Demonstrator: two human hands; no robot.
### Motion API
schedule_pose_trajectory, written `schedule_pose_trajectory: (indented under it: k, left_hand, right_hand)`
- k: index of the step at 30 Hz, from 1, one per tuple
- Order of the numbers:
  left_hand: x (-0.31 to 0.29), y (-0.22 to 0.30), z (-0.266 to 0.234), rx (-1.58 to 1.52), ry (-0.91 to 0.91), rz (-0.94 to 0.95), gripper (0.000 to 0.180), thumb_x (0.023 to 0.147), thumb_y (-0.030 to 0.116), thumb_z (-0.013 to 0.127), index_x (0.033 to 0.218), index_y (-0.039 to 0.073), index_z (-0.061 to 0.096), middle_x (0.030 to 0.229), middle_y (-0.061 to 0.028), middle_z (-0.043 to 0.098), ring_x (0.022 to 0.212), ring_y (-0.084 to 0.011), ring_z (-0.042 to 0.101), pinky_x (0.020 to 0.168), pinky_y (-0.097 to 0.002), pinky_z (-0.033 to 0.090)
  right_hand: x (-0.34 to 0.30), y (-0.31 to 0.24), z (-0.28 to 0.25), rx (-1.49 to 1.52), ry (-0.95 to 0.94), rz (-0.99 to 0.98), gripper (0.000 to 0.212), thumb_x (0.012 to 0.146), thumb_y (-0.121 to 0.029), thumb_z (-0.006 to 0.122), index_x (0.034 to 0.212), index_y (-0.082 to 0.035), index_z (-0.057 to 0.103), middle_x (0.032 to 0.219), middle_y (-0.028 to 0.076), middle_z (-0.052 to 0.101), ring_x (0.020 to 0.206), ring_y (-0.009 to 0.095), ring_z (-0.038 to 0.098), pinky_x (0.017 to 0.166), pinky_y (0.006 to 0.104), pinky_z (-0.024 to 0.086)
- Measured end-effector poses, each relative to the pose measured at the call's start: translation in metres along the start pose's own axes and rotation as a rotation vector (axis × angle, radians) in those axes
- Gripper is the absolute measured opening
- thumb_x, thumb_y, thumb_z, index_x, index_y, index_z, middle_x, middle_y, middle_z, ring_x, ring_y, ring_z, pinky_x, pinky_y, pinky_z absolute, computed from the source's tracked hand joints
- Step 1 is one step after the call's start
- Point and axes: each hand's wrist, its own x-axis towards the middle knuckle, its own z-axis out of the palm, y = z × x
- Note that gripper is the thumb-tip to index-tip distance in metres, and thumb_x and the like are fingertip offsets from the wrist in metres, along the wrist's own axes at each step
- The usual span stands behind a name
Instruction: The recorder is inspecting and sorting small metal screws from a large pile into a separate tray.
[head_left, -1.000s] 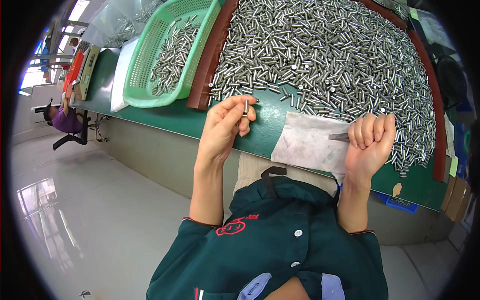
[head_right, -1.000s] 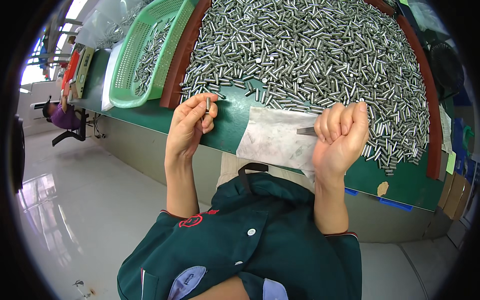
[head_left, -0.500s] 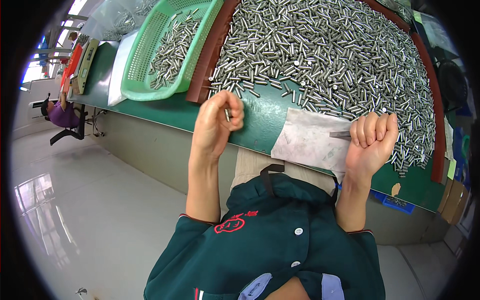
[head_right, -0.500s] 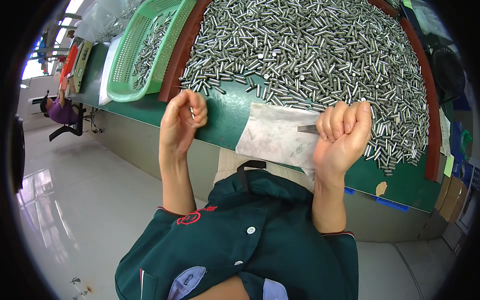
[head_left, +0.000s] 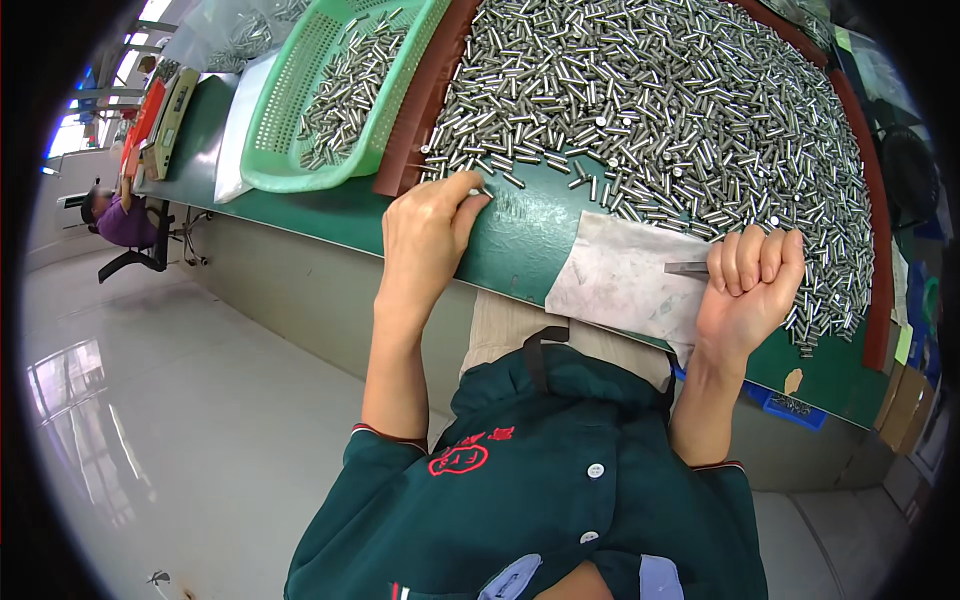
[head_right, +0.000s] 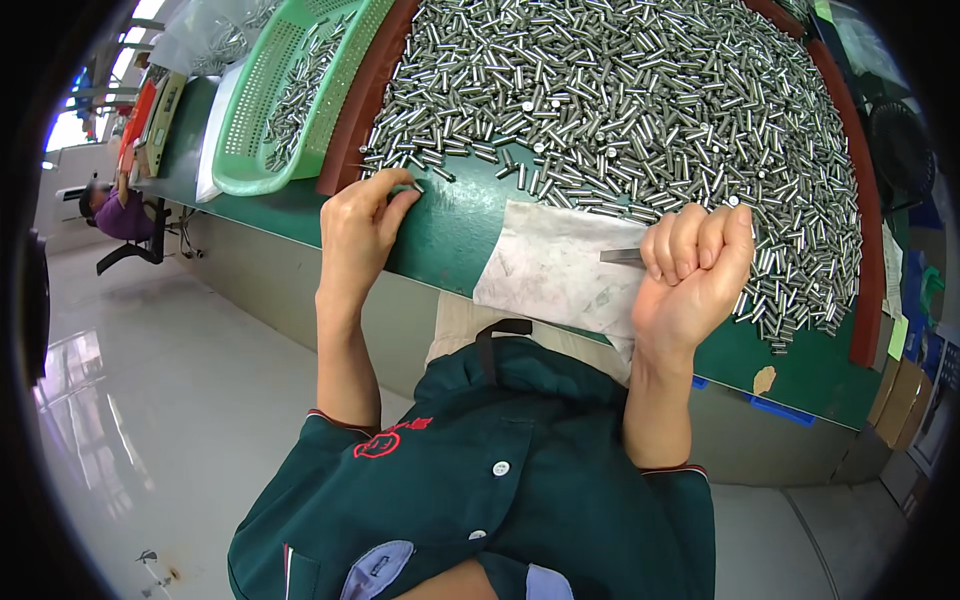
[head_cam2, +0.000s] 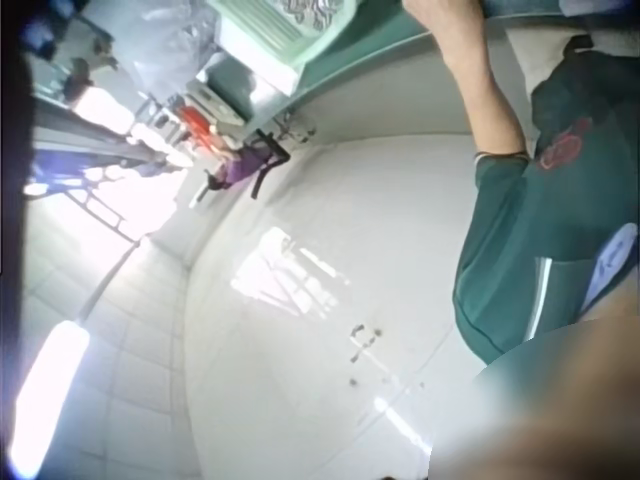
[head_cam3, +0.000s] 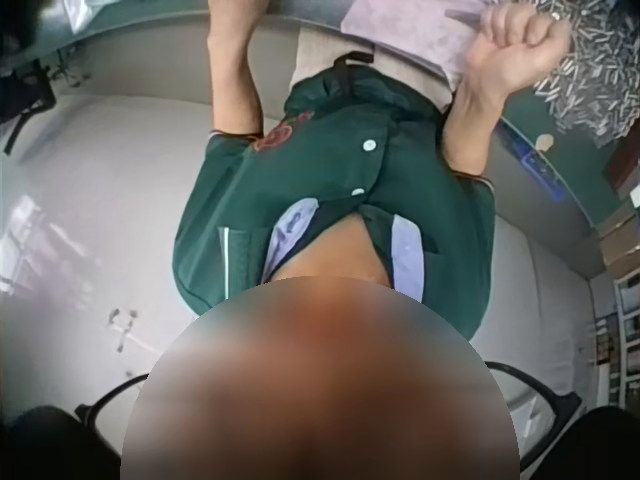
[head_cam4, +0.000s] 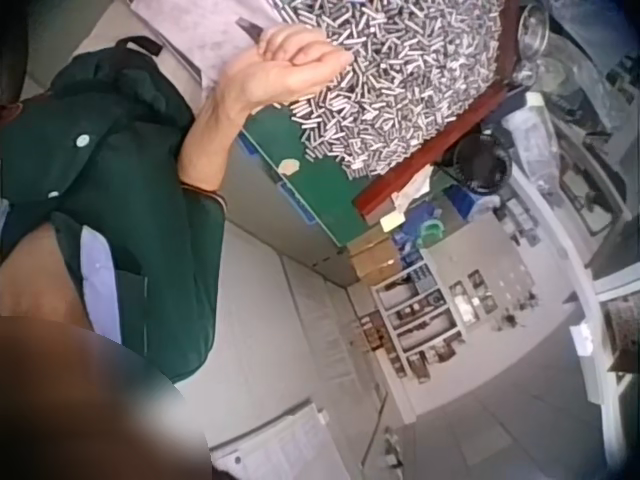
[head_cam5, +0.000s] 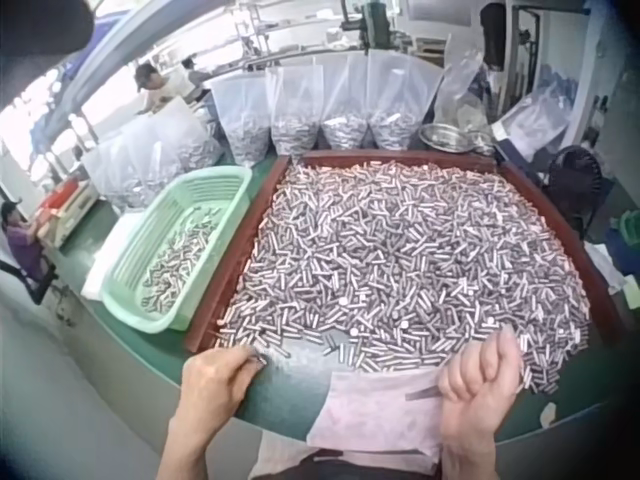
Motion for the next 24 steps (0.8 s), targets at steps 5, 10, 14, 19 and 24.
schedule_pose_trajectory:
  k: [5, 10, 14, 19, 24]
  left_hand:
    - [0.002, 0.014, -0.001, -0.165, -0.096, -0.079, 0.008, 0.073, 0.008, 0.06, 0.076, 0.003, 0.055, 0.056, -0.0116, 0.052, 0.049, -0.023, 0.05, 0.047, -0.0316, 0.038]
    - [-0.005, 0.011, 0.003, -1.499, -0.235, -0.572, 0.005, 0.083, 0.007, 0.052, 0.084, 0.002, 0.05, 0.075, -0.0064, 0.054, 0.049, -0.0022, 0.033, 0.044, -0.0175, 0.026]
    - [-0.005, 0.009, 0.011, -1.564, -0.262, -0.557, 0.007, 0.083, 0.006, 0.05, 0.088, 0.0, 0.051, 0.077, -0.0092, 0.057, 0.048, -0.0017, 0.031, 0.044, -0.0171, 0.025]
    - [-0.004, 0.011, 0.013, -1.526, -0.252, -0.574, 0.014, 0.084, 0.005, 0.049, 0.096, -0.001, 0.053, 0.077, -0.0087, 0.057, 0.048, -0.0019, 0.031, 0.044, -0.0167, 0.026]
    - [-0.003, 0.014, 0.013, -1.513, -0.25, -0.57, 0.013, 0.084, 0.005, 0.049, 0.094, -0.001, 0.053, 0.077, -0.0089, 0.057, 0.048, -0.0019, 0.031, 0.043, -0.0167, 0.026]
  right_hand:
    - [-0.001, -0.001, 0.0, -0.004, 0.004, -0.005, 0.037, 0.091, -0.025, 0.031, 0.056, -0.013, 0.024, 0.044, -0.002, 0.022, 0.038, 0.007, 0.015, 0.036, 0.0221, 0.016]
    - [-0.001, -0.001, -0.001, 0.026, -0.003, 0.016, 0.038, 0.091, -0.026, 0.03, 0.056, -0.012, 0.025, 0.044, -0.002, 0.023, 0.038, 0.007, 0.015, 0.036, 0.0216, 0.016]
    - [0.0, 0.0, 0.002, 0.013, 0.006, 0.01, 0.038, 0.091, -0.025, 0.03, 0.056, -0.012, 0.025, 0.045, -0.002, 0.023, 0.038, 0.006, 0.015, 0.036, 0.0215, 0.016]
    - [0.0, -0.002, 0.0, 0.028, 0.013, 0.01, 0.038, 0.091, -0.026, 0.03, 0.056, -0.013, 0.025, 0.045, -0.002, 0.023, 0.038, 0.006, 0.015, 0.035, 0.0216, 0.016]
    - [0.001, -0.001, 0.001, 0.025, 0.01, 0.004, 0.038, 0.092, -0.025, 0.03, 0.056, -0.013, 0.025, 0.045, -0.003, 0.022, 0.038, 0.006, 0.015, 0.035, 0.0214, 0.016]
